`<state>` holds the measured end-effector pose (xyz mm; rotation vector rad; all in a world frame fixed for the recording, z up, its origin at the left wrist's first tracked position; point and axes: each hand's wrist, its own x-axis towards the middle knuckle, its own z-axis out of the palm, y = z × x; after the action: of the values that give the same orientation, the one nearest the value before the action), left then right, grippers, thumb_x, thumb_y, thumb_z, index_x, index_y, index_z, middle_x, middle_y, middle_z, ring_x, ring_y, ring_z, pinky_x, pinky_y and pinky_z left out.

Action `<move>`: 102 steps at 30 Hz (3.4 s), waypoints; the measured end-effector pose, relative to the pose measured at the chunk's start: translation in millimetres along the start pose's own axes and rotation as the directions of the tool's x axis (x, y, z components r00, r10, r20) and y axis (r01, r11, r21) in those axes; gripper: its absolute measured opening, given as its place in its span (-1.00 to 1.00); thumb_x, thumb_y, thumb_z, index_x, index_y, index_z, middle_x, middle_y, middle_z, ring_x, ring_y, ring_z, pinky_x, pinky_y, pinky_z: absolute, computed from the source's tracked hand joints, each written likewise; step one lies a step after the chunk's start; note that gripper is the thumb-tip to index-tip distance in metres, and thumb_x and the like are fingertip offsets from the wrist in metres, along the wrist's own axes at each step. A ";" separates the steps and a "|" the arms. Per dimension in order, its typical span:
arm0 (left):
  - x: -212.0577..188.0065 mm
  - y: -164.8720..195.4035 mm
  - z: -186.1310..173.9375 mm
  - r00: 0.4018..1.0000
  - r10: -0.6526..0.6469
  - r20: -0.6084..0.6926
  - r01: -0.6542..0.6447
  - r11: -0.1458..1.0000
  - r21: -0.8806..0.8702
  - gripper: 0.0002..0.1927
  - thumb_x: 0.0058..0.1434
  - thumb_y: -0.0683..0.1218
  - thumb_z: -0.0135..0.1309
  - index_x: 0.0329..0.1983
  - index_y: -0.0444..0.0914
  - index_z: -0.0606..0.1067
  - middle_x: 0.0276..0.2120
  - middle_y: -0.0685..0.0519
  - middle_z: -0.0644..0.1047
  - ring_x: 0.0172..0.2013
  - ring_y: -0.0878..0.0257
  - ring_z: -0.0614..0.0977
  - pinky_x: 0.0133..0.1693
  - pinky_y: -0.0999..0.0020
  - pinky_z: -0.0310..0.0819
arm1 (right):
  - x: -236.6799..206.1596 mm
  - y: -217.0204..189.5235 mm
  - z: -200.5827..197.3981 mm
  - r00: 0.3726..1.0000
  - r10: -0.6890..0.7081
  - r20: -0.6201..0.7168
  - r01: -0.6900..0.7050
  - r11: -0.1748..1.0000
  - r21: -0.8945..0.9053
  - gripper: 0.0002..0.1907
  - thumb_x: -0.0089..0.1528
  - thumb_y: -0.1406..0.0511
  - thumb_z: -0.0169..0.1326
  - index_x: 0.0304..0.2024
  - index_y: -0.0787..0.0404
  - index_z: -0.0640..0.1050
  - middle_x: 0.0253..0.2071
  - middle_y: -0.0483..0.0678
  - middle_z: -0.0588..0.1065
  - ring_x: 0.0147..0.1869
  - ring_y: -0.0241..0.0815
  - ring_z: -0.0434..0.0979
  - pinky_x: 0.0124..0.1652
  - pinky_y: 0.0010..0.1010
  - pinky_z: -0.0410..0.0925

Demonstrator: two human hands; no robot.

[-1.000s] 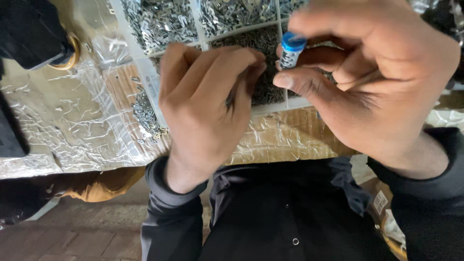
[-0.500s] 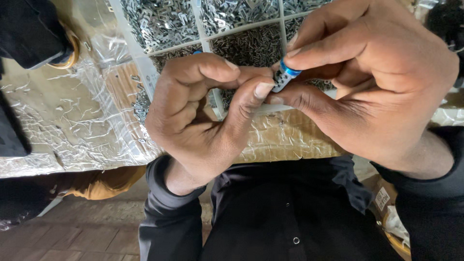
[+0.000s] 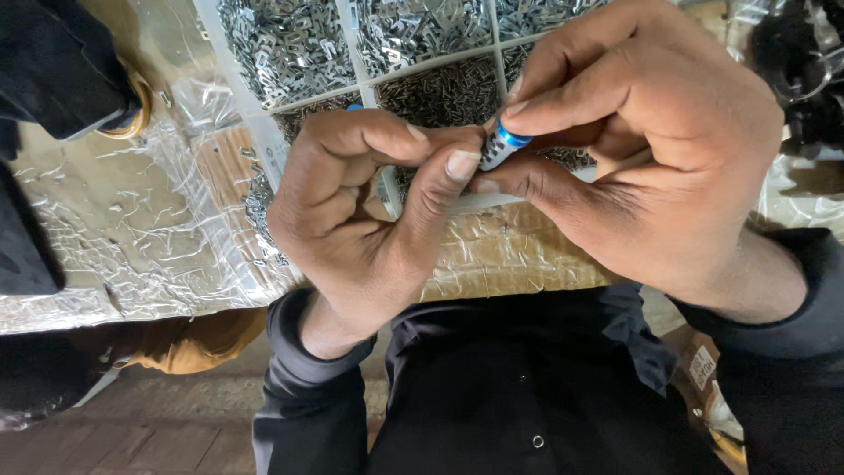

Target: The person sits at a workbench and assembles small cylindrical lock components by hand. They pick tiny metal pins and clips from a compartment box, insert them one at a time into a blue-capped cylinder held in the other hand, and place finished cylinders onto a large pile of completed parts.

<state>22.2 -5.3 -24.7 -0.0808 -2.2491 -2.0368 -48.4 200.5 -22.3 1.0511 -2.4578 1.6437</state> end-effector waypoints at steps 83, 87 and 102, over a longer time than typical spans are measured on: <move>23.8 6.7 6.7 0.952 0.236 0.197 -0.299 0.563 0.771 -0.87 0.34 -0.14 0.36 -0.17 -0.18 0.60 -0.23 0.21 0.64 -0.17 0.23 0.44 -0.05 0.25 0.16 | -11.3 5.3 3.7 0.999 -0.008 -0.048 0.016 0.985 0.171 -0.74 0.29 0.65 0.23 -0.01 0.60 0.47 0.07 0.32 0.46 0.00 -0.02 0.70 -0.04 -0.51 0.62; 26.4 7.8 7.7 0.945 0.200 0.258 -0.326 0.530 0.783 -0.86 0.24 -0.16 0.35 -0.18 -0.22 0.62 -0.29 0.15 0.62 -0.17 0.17 0.45 -0.07 0.16 0.17 | -13.3 5.4 2.8 0.999 -0.016 -0.040 0.023 0.982 0.188 -0.72 0.34 0.66 0.19 0.06 0.58 0.46 0.15 0.28 0.44 0.12 -0.07 0.68 0.09 -0.52 0.63; 13.6 -2.7 6.6 0.988 0.143 -0.058 -0.132 0.977 0.166 -0.87 0.43 -0.24 0.23 -0.01 -0.23 0.55 -0.08 0.10 0.66 -0.09 0.30 0.77 -0.10 0.41 0.69 | -11.2 2.1 1.5 1.000 -0.020 -0.009 0.021 0.998 0.063 -0.73 0.24 0.64 0.22 -0.05 0.64 0.47 0.02 0.35 0.51 -0.04 -0.04 0.69 -0.17 -0.47 0.56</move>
<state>8.1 0.6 -26.5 -0.1457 -2.2874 -1.7550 -40.3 205.5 -28.7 1.0708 -2.3966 1.7265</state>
